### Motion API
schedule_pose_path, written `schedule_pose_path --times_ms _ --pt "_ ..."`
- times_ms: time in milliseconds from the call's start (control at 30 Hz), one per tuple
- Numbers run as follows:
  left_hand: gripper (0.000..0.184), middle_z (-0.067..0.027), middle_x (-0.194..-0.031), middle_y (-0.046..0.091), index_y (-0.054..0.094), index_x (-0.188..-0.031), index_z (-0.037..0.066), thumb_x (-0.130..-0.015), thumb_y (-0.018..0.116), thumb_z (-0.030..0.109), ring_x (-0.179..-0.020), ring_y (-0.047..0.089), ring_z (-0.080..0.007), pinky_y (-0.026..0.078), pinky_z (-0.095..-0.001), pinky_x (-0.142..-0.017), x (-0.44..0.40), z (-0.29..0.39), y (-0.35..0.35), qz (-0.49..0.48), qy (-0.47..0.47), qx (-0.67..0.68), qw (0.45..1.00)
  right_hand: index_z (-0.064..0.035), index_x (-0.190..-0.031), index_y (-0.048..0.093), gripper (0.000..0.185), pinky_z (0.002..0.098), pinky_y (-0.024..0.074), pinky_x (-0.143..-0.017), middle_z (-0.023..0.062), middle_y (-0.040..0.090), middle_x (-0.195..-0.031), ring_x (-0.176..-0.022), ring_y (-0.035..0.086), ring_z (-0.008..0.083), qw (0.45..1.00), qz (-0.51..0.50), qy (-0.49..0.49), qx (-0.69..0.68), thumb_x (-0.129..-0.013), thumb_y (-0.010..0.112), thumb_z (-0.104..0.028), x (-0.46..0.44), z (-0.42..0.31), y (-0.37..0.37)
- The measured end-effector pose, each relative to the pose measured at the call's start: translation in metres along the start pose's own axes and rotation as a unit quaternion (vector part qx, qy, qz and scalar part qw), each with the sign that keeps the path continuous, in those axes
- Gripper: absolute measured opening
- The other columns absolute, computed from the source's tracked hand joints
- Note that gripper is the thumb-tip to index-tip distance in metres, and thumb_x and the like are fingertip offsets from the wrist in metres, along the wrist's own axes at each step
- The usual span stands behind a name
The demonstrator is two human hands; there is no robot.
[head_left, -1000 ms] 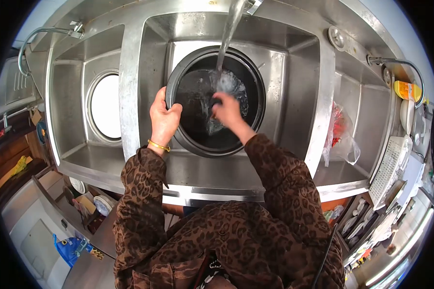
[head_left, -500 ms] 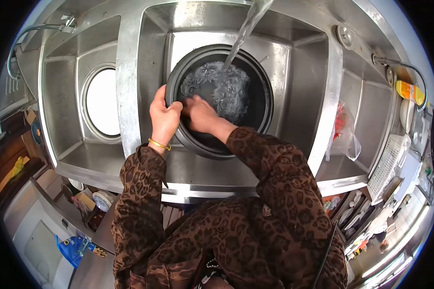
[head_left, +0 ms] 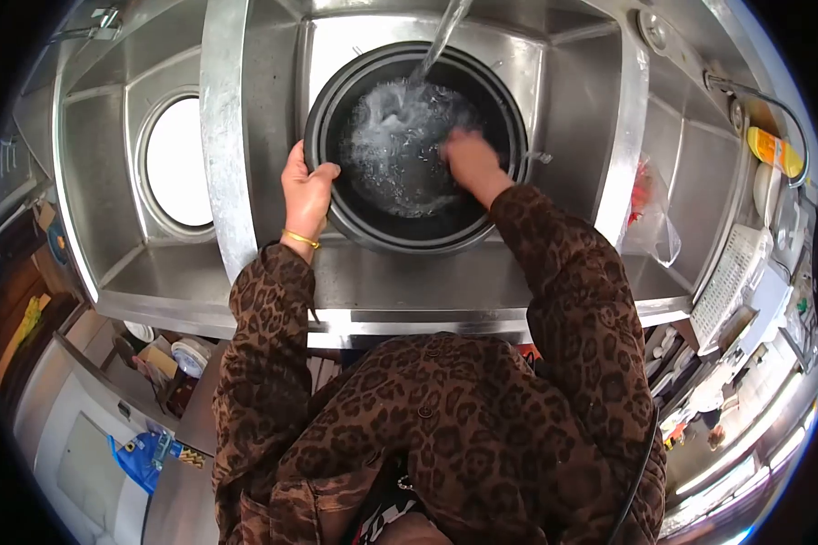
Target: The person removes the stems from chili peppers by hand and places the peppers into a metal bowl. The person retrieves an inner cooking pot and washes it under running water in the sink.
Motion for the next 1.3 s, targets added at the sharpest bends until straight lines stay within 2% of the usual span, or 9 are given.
schedule_pose_path --times_ms 167,467,667,733,800,900,967,1133,1300 --pt "0.043 -0.0021 -0.087 0.064 0.06 -0.117 0.0 -0.076 0.051 -0.008 -0.071 0.05 -0.008 0.041 -0.0187 -0.067 0.0 -0.005 0.008 0.023 -0.006 -0.005 1.0 -0.0041 -0.093 0.067 0.018 0.0458 0.0519 -0.074 0.0172 0.065 -0.094 -0.082 0.061 0.0382 0.951 0.065 0.223 -0.206 -0.081 0.056 -0.01 -0.069 -0.001 -0.02" --pt "0.042 -0.0021 -0.087 0.063 0.06 -0.117 0.0 -0.076 0.053 -0.007 -0.071 0.05 -0.0083 0.041 -0.0186 -0.067 -0.004 0.021 0.001 0.03 0.008 -0.033 0.999 -0.0104 -0.089 0.066 0.02 0.043 0.0498 -0.072 0.0103 0.059 -0.09 -0.081 0.057 0.0357 0.965 0.125 -0.063 -0.223 -0.07 0.061 -0.005 -0.037 -0.114 -0.03" --pt "0.042 -0.0026 -0.088 0.063 0.06 -0.117 0.0 -0.076 0.052 -0.007 -0.072 0.051 -0.009 0.041 -0.0193 -0.068 0.0 0.02 0.003 0.025 0.002 -0.042 0.999 -0.0096 -0.084 0.069 0.016 0.0414 0.0512 -0.075 0.0123 0.063 -0.091 -0.082 0.061 0.0361 0.929 -0.037 -0.202 -0.307 -0.07 0.063 -0.006 0.016 -0.111 -0.007" --pt "0.043 -0.0029 -0.088 0.064 0.06 -0.117 0.0 -0.075 0.052 -0.007 -0.072 0.051 -0.0094 0.041 -0.0197 -0.069 -0.002 0.021 0.004 0.027 -0.004 -0.049 0.998 -0.0127 -0.096 0.072 0.031 0.0385 0.0517 -0.076 0.0101 0.067 -0.094 -0.084 0.064 0.0327 0.941 -0.105 -0.149 -0.286 -0.067 0.064 -0.004 0.025 -0.078 0.0" --pt "0.043 -0.0031 -0.088 0.064 0.06 -0.117 0.0 -0.075 0.052 -0.007 -0.072 0.051 -0.0096 0.041 -0.0198 -0.069 -0.005 0.02 0.006 0.017 -0.003 -0.042 0.999 -0.0103 -0.099 0.071 0.03 0.0375 0.0517 -0.077 0.0105 0.069 -0.095 -0.086 0.065 0.031 0.928 0.012 -0.023 -0.372 -0.07 0.065 -0.006 0.022 -0.04 -0.017" --pt "0.043 -0.0034 -0.089 0.064 0.06 -0.117 0.0 -0.075 0.051 -0.007 -0.073 0.051 -0.0102 0.042 -0.0201 -0.07 -0.008 0.018 0.007 0.0 0.0 -0.04 0.999 -0.0087 -0.112 0.063 0.033 0.0395 0.0511 -0.079 0.0152 0.068 -0.099 -0.088 0.064 0.0335 0.75 0.067 0.312 -0.58 -0.08 0.064 -0.017 0.0 0.003 -0.038" --pt "0.044 -0.0034 -0.089 0.064 0.06 -0.117 0.0 -0.075 0.051 -0.007 -0.073 0.051 -0.0102 0.042 -0.0201 -0.07 -0.005 0.02 0.009 0.004 -0.003 -0.042 0.999 -0.0085 -0.12 0.058 0.039 0.0419 0.0496 -0.082 0.0181 0.063 -0.107 -0.094 0.061 0.0349 0.834 0.269 0.244 -0.416 -0.083 0.061 -0.016 -0.038 0.018 -0.025" --pt "0.045 -0.0033 -0.089 0.064 0.059 -0.118 0.0 -0.074 0.05 -0.007 -0.072 0.051 -0.0101 0.042 -0.0199 -0.069 -0.008 0.031 0.016 0.012 0.004 -0.059 0.998 -0.0013 -0.115 0.06 0.035 0.042 0.0487 -0.083 0.0157 0.063 -0.105 -0.095 0.058 0.0333 0.843 0.22 0.266 -0.413 -0.082 0.055 -0.013 -0.086 -0.06 -0.05" --pt "0.047 -0.003 -0.089 0.064 0.059 -0.119 0.001 -0.074 0.05 -0.007 -0.072 0.051 -0.0098 0.041 -0.0198 -0.069 -0.007 0.037 0.011 0.023 0.022 -0.07 0.997 -0.0032 -0.092 0.066 0.02 0.0439 0.0482 -0.08 0.0168 0.063 -0.103 -0.091 0.057 0.038 0.915 0.115 0.009 -0.387 -0.078 0.058 -0.015 -0.064 -0.151 -0.022"
Point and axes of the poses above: each hand's wrist, its own x-axis away from the middle knuckle, its own y-axis out of the palm, z = x × y, the point moved 4 cm from there along -x, towards the middle knuckle
